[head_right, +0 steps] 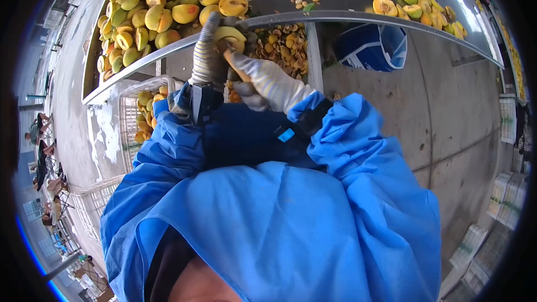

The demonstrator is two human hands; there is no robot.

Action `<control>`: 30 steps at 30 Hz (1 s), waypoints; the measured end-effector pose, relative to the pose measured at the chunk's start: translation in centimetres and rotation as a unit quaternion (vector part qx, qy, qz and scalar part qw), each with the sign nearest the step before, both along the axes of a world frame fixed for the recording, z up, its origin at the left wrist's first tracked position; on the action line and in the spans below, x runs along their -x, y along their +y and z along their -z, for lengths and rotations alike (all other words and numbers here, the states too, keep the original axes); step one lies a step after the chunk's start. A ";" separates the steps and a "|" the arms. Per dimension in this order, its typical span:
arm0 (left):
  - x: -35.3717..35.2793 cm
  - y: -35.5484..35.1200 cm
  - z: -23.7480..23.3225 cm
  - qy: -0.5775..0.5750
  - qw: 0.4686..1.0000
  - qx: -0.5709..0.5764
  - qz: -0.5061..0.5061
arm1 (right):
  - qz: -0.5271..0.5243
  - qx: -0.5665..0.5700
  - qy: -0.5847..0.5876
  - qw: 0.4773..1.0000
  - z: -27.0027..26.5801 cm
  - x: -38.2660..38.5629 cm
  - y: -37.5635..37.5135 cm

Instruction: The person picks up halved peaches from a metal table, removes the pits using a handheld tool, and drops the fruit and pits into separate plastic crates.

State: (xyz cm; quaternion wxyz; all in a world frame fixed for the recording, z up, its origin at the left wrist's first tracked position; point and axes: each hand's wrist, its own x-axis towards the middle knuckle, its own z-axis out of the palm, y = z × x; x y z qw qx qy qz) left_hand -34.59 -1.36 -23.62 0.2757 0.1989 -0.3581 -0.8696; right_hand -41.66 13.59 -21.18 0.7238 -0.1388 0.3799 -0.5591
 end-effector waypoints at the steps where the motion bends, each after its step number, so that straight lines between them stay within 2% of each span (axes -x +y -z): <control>1: 0.0 0.3 -0.3 0.009 1.000 -0.003 -0.007 | 0.018 0.001 0.055 0.998 0.0 -0.6 -0.2; 3: 0.3 1.0 -1.1 -0.011 0.999 -0.015 -0.050 | 0.054 0.001 0.166 0.985 0.0 -1.3 -0.3; 5: 0.1 -0.2 0.0 0.007 1.000 -0.010 -0.001 | 0.025 0.014 -0.008 1.000 0.1 -0.7 -0.1; 7: -0.1 -1.4 0.2 0.060 0.994 -0.022 0.086 | -0.010 0.058 -0.148 0.987 0.7 -0.4 -0.1; 8: -0.2 -1.7 0.2 0.085 0.987 -0.027 0.130 | -0.006 0.064 -0.158 0.985 0.6 -0.5 0.0; 10: 0.3 -0.5 0.9 0.051 0.993 0.109 -0.005 | 0.001 0.063 -0.146 0.987 0.5 -0.5 0.1; 13: -0.1 0.4 -0.6 0.025 0.997 0.056 -0.053 | -0.011 0.084 -0.139 0.987 0.6 0.4 0.0; 15: -0.2 0.1 -1.2 0.002 0.995 -0.034 -0.091 | 0.005 0.126 -0.105 0.986 0.4 1.8 0.5; 17: -0.6 0.2 -1.9 -0.021 0.994 0.047 -0.094 | 0.082 0.064 0.056 0.993 -1.7 2.9 1.5; 18: -0.7 -0.1 -1.5 -0.016 0.988 0.125 -0.085 | 0.087 0.034 0.214 0.972 -1.9 3.7 1.6; 19: -0.9 -0.3 -1.0 -0.013 0.976 0.201 -0.077 | 0.093 0.006 0.367 0.925 -1.7 4.8 1.5; 20: -1.0 -0.1 -0.6 -0.057 0.971 0.223 -0.071 | 0.154 0.111 0.646 0.739 1.9 6.2 1.1; 21: -1.0 0.4 -0.4 -0.102 0.963 0.241 -0.067 | 0.049 -0.019 0.715 0.697 1.2 7.1 1.4; 23: -1.2 1.4 -0.6 -0.145 0.953 0.263 -0.037 | 0.063 0.008 0.735 0.675 2.7 7.4 1.9; 25: -1.7 1.4 -1.2 -0.164 0.933 0.318 -0.035 | 0.098 0.114 0.691 0.707 1.8 6.8 1.9; 26: -2.4 1.2 -1.9 -0.179 0.906 0.380 -0.046 | 0.025 0.022 0.732 0.680 1.8 7.0 2.0; 27: -3.1 0.8 -2.6 -0.196 0.881 0.426 -0.067 | 0.010 0.029 0.720 0.693 2.8 7.4 2.3; 28: -4.2 0.2 -3.2 -0.213 0.853 0.468 -0.089 | -0.001 0.042 0.730 0.682 5.1 8.2 2.5; 30: -7.1 -1.0 -5.0 -0.274 0.809 0.502 -0.135 | -0.081 -0.028 0.763 0.640 0.8 6.8 2.3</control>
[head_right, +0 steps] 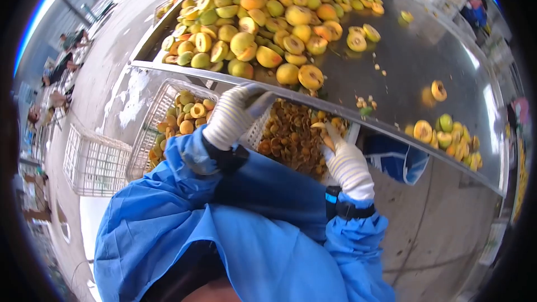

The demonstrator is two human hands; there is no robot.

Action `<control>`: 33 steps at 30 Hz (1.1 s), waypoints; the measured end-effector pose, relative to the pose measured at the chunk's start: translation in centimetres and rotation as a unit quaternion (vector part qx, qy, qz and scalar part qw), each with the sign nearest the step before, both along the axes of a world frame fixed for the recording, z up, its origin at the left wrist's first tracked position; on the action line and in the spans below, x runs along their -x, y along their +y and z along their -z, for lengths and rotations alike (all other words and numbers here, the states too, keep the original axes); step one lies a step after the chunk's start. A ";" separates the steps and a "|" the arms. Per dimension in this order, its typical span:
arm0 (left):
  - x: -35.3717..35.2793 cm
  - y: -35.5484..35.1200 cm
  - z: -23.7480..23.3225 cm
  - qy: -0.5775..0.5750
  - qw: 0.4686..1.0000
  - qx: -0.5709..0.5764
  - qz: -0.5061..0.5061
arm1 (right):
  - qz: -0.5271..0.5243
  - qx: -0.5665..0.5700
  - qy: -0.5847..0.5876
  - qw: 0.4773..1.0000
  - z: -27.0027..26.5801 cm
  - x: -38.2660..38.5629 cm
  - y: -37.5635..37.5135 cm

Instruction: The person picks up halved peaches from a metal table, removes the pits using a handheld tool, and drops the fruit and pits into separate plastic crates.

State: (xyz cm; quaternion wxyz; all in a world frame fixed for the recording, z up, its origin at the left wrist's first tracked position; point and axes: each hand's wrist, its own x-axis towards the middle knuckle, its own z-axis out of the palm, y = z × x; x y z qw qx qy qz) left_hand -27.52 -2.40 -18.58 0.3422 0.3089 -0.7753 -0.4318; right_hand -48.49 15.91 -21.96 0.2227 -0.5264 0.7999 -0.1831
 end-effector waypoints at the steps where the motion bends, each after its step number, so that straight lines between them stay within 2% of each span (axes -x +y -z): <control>1: -1.7 -1.4 0.7 0.019 0.999 0.004 -0.035 | -0.012 -0.006 0.026 1.000 0.3 0.1 0.2; 2: -3.8 -3.2 1.4 -0.048 0.991 0.078 -0.093 | -0.015 -0.032 0.031 0.999 -0.2 0.0 0.1; 3: -6.2 -5.3 2.4 -0.023 0.985 0.105 -0.135 | -0.015 -0.058 0.036 0.998 -0.7 -0.1 0.1; 4: -8.7 -8.0 4.1 -0.071 0.965 0.176 -0.181 | -0.015 -0.059 0.043 0.997 -0.8 -0.2 0.0; 5: -10.9 -8.4 2.0 -0.205 0.951 0.104 -0.209 | -0.014 -0.061 0.050 0.997 -0.9 -0.3 0.1; 7: -13.2 -8.6 -0.9 -0.372 0.859 0.196 -0.291 | -0.021 -0.009 0.084 0.996 0.2 0.0 0.1; 9: -14.8 -10.5 0.3 -0.410 0.772 0.329 -0.357 | -0.003 -0.083 0.086 0.993 -0.8 -0.5 -0.2; 11: -13.3 -12.1 -0.1 -0.342 0.801 0.317 -0.375 | 0.008 -0.104 0.076 0.992 -1.2 -0.8 -0.6; 13: -10.0 -13.0 -1.5 -0.211 0.892 0.300 -0.263 | 0.013 -0.080 0.089 0.993 -0.7 -0.8 -0.6; 15: -5.5 -14.9 -0.8 -0.140 0.935 0.287 -0.153 | 0.020 -0.069 0.074 0.995 -1.3 -0.9 -0.7; 17: -1.6 -15.2 -0.6 -0.152 0.946 0.270 -0.095 | 0.020 -0.056 0.064 0.996 -1.5 -1.3 -1.0; 19: 0.8 -14.9 -1.4 -0.296 0.918 0.239 -0.110 | 0.015 -0.045 0.066 0.997 -1.5 -1.4 -1.2; 21: 2.1 -15.0 -1.6 -0.297 0.926 0.199 -0.124 | 0.004 -0.058 0.091 0.994 -1.1 -1.4 -1.3; 23: 1.8 -14.8 -2.4 -0.277 0.939 0.164 -0.118 | -0.015 -0.004 0.069 0.997 -0.8 -1.5 -1.1; 27: 1.0 -15.4 0.3 -0.100 0.972 0.159 -0.141 | -0.033 0.036 0.045 0.998 -0.4 -1.8 -1.4; 28: 1.0 -15.5 0.1 0.013 0.982 0.112 -0.153 | -0.032 0.052 0.030 0.998 -0.8 -2.2 -1.4; 29: 0.8 -15.4 0.2 0.198 0.975 -0.027 -0.099 | -0.032 0.068 0.014 0.997 -1.1 -2.4 -1.6; 30: 0.7 -15.0 0.6 0.312 0.941 -0.109 -0.079 | -0.055 0.146 0.005 0.988 -0.1 -2.3 -1.7; 31: 0.3 -12.8 -1.2 0.418 0.886 -0.190 -0.056 | -0.054 0.176 -0.037 0.982 -0.1 -2.6 -1.9; 32: 0.1 -12.0 -1.1 0.489 0.836 -0.248 0.017 | -0.054 0.202 -0.080 0.975 -0.1 -3.3 -2.2; 33: 0.0 -9.8 -2.5 0.525 0.789 -0.316 0.044 | -0.052 0.225 -0.122 0.965 -0.3 -4.1 -2.3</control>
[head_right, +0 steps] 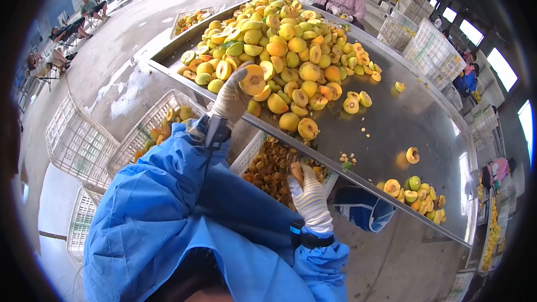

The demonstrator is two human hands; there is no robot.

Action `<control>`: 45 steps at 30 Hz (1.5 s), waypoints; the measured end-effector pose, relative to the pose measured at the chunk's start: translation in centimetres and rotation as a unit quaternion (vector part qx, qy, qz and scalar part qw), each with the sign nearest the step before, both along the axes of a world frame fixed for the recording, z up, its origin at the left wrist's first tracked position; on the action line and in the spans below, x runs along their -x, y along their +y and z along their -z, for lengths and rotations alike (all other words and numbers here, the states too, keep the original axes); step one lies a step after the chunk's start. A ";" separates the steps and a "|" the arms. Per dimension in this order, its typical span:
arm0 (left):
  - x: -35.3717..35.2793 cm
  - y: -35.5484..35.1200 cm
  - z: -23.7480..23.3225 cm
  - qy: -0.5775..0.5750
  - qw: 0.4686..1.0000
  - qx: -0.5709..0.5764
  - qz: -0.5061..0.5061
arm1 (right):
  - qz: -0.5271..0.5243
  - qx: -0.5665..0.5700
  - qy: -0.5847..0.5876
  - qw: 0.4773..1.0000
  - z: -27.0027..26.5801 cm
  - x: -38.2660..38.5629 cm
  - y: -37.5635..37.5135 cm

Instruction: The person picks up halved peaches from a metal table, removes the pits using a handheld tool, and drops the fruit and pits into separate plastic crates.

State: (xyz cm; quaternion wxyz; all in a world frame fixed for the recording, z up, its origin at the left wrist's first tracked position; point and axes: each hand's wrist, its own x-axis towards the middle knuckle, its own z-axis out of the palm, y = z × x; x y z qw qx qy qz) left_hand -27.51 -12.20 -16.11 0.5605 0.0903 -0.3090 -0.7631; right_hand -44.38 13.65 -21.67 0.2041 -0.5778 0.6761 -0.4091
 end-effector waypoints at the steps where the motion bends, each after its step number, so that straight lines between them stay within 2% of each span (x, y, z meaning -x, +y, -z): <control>1: 0.1 1.2 0.7 0.035 0.997 -0.037 0.056 | -0.001 0.008 -0.048 0.999 -2.1 -1.5 0.0; 2: 0.5 2.6 1.1 0.070 0.988 -0.075 0.116 | 0.004 0.016 -0.069 0.997 -2.0 -2.0 -0.4; 4: 1.7 6.1 1.3 0.053 0.973 -0.138 0.179 | 0.023 0.028 -0.113 0.993 -1.6 -2.5 -0.5; 5: 2.2 7.7 1.7 0.038 0.966 -0.157 0.201 | 0.034 0.076 -0.048 0.995 -2.2 -3.0 -0.7; 8: 3.1 11.2 1.9 -0.037 0.971 -0.096 0.215 | 0.066 0.166 0.113 0.977 -3.4 -3.4 -1.0; 9: 3.2 11.3 2.8 -0.047 0.970 -0.036 0.238 | 0.073 0.166 0.142 0.973 -3.0 -3.2 -1.1; 13: 3.6 12.3 2.7 -0.053 0.969 -0.057 0.234 | 0.088 0.136 0.143 0.976 -2.1 -3.1 -1.4; 16: 3.7 12.1 3.8 -0.104 0.973 0.034 0.203 | 0.100 0.106 0.187 0.971 -1.6 -3.2 -1.7; 17: 3.8 12.1 3.7 -0.042 0.970 -0.063 0.231 | 0.103 0.099 0.212 0.967 -1.5 -3.4 -1.7; 20: 3.4 12.2 3.1 -0.065 0.967 -0.103 0.223 | 0.093 0.058 0.198 0.974 -1.3 -4.4 -1.4; 21: 3.4 12.1 3.5 -0.068 0.968 -0.112 0.212 | 0.069 0.110 0.138 0.982 -0.5 -4.3 -1.7; 24: 2.7 10.8 3.3 -0.139 0.949 -0.110 0.260 | 0.007 0.035 0.039 0.999 -0.6 -3.7 -1.3; 27: 2.9 10.3 3.9 -0.160 0.945 -0.091 0.270 | -0.009 0.099 0.093 0.991 0.9 -3.0 -1.7; 30: 3.5 10.9 4.4 -0.132 0.968 -0.058 0.206 | 0.000 0.176 -0.056 0.983 0.7 -4.7 -2.0; 31: 3.8 11.1 4.5 -0.117 0.976 -0.045 0.176 | 0.008 0.057 -0.188 0.980 -0.2 -4.7 -1.8; 32: 3.8 11.2 4.6 -0.112 0.976 -0.056 0.177 | 0.015 -0.063 -0.314 0.947 -1.5 -4.6 -1.5; 34: 3.6 11.1 4.6 -0.102 0.975 -0.077 0.179 | 0.009 -0.158 -0.412 0.897 -1.9 -4.3 -1.2; 35: 3.6 10.8 4.7 -0.124 0.971 -0.068 0.192 | -0.003 -0.135 -0.393 0.909 -1.4 -4.1 -1.2; 36: 3.7 10.5 4.7 -0.146 0.966 -0.058 0.205 | -0.034 0.008 -0.214 0.976 0.4 -4.0 -1.8; 37: 3.8 10.2 4.6 -0.167 0.960 -0.049 0.217 | 0.000 0.154 -0.007 0.988 1.2 -4.2 -2.5; 40: 3.5 9.6 4.5 -0.203 0.944 -0.078 0.248 | 0.019 -0.022 0.096 0.995 1.3 -2.7 -2.3; 41: 3.3 9.5 4.2 -0.208 0.941 -0.082 0.253 | 0.005 -0.014 0.070 0.997 1.2 -2.6 -2.4; 45: 3.3 9.0 4.7 -0.235 0.936 -0.075 0.250 | 0.018 -0.051 0.088 0.995 1.6 -3.2 -2.6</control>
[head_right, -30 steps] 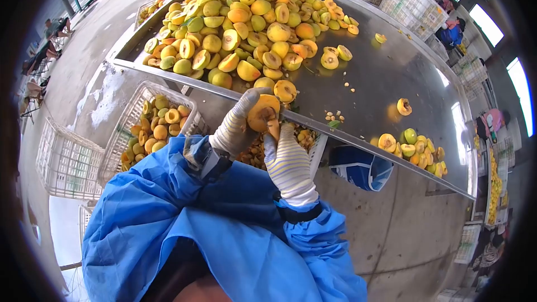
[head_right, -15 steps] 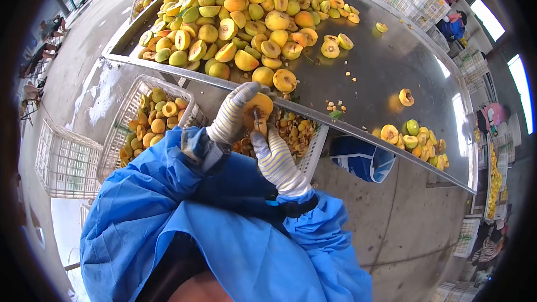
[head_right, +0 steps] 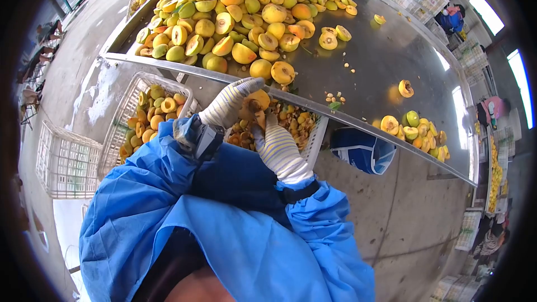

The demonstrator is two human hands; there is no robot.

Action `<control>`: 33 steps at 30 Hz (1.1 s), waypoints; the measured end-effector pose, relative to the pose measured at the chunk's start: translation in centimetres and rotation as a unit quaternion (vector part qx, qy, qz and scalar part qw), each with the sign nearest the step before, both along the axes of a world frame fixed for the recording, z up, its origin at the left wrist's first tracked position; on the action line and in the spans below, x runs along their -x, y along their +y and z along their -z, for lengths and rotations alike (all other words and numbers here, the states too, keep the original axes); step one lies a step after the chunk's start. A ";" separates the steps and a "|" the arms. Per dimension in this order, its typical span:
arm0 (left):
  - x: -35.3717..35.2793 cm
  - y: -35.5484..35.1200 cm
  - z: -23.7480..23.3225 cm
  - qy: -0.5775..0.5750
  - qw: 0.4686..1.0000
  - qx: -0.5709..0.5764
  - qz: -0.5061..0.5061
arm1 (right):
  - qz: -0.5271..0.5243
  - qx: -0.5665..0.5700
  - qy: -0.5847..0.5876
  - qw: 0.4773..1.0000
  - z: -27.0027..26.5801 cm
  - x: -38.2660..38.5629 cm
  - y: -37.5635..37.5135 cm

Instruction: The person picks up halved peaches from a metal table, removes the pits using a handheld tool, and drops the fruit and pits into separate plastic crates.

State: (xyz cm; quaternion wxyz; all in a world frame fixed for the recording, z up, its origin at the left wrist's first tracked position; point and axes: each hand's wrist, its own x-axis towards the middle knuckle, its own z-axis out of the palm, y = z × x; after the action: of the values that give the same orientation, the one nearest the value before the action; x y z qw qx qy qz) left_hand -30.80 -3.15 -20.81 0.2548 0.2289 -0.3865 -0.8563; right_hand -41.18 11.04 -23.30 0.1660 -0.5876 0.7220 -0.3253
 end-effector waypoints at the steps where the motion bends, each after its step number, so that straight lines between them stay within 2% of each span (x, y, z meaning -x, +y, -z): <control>1: 0.0 -0.2 0.2 -0.003 1.000 0.009 0.000 | 0.010 -0.013 0.002 1.000 0.2 -0.3 -0.1; 2: -0.1 -0.2 0.4 -0.007 1.000 0.018 0.001 | 0.021 -0.026 0.005 0.999 0.4 -0.7 -0.2; 5: 0.1 0.4 0.6 0.028 0.998 0.024 -0.060 | -0.009 0.157 -0.061 0.986 1.2 -1.9 -1.0; 6: 0.1 0.7 0.5 0.037 0.996 0.036 -0.074 | 0.000 0.161 -0.152 0.975 1.4 -2.7 -0.8; 7: 0.1 1.0 0.3 0.045 0.994 0.048 -0.089 | -0.002 0.114 -0.271 0.956 1.1 -2.7 -0.8; 8: 0.1 1.4 0.0 0.052 0.992 0.058 -0.104 | -0.004 0.064 -0.387 0.920 0.2 -3.0 -0.8; 10: 0.1 2.8 -1.5 0.094 0.988 0.022 -0.121 | 0.023 -0.051 -0.602 0.796 -2.8 -3.7 0.2; 11: 0.1 3.1 -2.1 0.115 0.985 0.004 -0.127 | 0.010 -0.076 -0.652 0.754 -3.2 -3.3 0.4; 13: -0.1 2.0 -1.2 0.110 0.992 0.021 -0.056 | -0.021 -0.124 -0.740 0.661 -3.8 -1.8 0.7; 16: 0.0 0.4 -1.0 0.095 0.995 -0.003 0.037 | -0.093 -0.125 -0.782 0.603 -3.7 -0.6 0.9; 19: 0.3 0.0 -0.8 0.088 0.992 -0.045 0.081 | -0.154 -0.130 -0.816 0.541 -3.1 -0.5 1.1; 20: 0.0 0.5 -1.2 0.091 0.985 -0.108 0.101 | -0.179 -0.128 -0.825 0.521 -3.1 -0.7 1.2; 21: 0.6 0.6 -0.2 0.113 0.982 -0.111 0.106 | -0.205 -0.125 -0.832 0.501 -3.1 -0.9 1.2; 23: 1.2 1.9 -0.6 0.134 0.981 -0.093 0.101 | -0.184 -0.101 -0.819 0.534 -3.9 -0.9 1.2; 24: 1.1 1.9 -1.1 0.103 0.987 -0.112 0.052 | -0.172 -0.083 -0.819 0.541 -3.9 -0.5 1.4; 25: 1.7 1.0 0.2 0.139 0.974 -0.171 0.050 | -0.160 -0.064 -0.819 0.547 -3.9 0.1 1.5; 27: 1.3 -0.1 1.0 0.108 0.990 -0.090 -0.019 | -0.146 -0.025 -0.766 0.625 -5.0 2.2 2.6; 29: 0.6 -0.6 1.0 0.070 0.997 -0.025 -0.026 | -0.015 -0.055 -0.621 0.782 -6.9 3.8 3.9; 30: 0.7 -0.8 1.7 0.069 0.997 0.014 -0.037 | 0.001 0.002 -0.422 0.907 -4.6 5.4 3.6; 31: 0.8 -0.7 2.0 0.068 0.995 0.052 -0.046 | 0.018 0.059 -0.199 0.978 -0.2 7.2 2.8; 32: 0.9 -0.3 1.8 0.076 0.992 0.083 -0.056 | 0.037 0.112 0.036 0.992 2.2 8.2 2.3; 33: 0.7 -0.1 1.4 0.079 0.994 0.059 -0.036 | 0.048 0.083 -0.029 0.995 1.4 7.6 2.4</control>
State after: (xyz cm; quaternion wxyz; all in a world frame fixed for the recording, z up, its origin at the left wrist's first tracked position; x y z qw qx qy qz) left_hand -31.49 -3.26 -22.20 0.3284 0.1587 -0.4062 -0.8378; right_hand -48.80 13.45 -24.72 0.1216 -0.5540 0.7149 -0.4089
